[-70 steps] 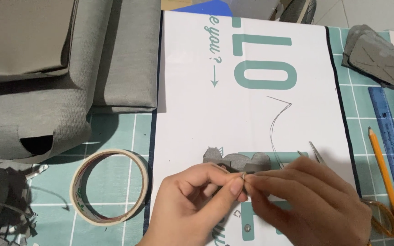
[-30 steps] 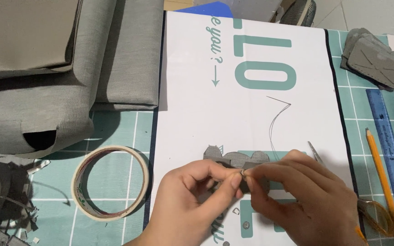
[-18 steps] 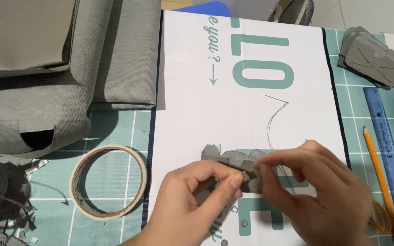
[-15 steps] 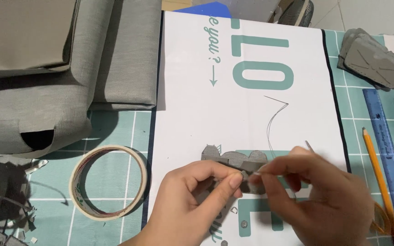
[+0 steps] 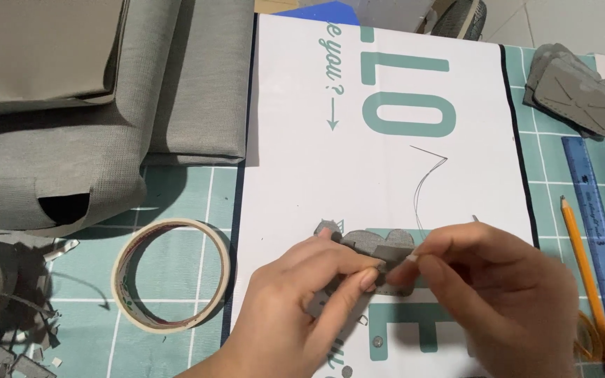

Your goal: Tying off thread and trimming it with scissors while finishing a small grey pouch.

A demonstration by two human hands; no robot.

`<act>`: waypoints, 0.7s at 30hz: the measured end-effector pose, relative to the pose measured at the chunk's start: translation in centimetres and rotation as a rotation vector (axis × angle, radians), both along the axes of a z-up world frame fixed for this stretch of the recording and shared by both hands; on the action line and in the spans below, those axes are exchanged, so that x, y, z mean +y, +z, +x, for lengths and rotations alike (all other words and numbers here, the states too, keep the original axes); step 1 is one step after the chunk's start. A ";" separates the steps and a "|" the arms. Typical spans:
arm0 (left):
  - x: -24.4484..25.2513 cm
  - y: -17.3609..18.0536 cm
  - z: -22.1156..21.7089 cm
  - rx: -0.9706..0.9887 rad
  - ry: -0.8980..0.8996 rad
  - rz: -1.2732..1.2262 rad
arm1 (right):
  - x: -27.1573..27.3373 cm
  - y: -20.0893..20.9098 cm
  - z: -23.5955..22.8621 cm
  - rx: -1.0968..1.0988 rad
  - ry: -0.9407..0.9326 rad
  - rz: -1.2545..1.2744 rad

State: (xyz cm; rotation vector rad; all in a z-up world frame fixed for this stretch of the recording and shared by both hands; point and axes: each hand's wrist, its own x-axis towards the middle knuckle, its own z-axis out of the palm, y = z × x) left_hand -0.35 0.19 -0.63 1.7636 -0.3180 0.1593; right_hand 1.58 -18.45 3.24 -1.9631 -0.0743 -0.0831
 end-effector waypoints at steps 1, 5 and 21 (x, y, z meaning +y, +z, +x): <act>-0.1 -0.1 0.0 0.011 -0.003 -0.034 | -0.1 0.1 0.1 0.021 0.030 0.004; -0.1 0.2 -0.1 0.086 -0.005 -0.118 | -0.2 -0.2 0.0 -0.001 0.093 0.027; 0.0 0.7 -0.2 0.008 -0.009 -0.113 | 0.6 0.6 -0.4 0.035 -0.062 -0.031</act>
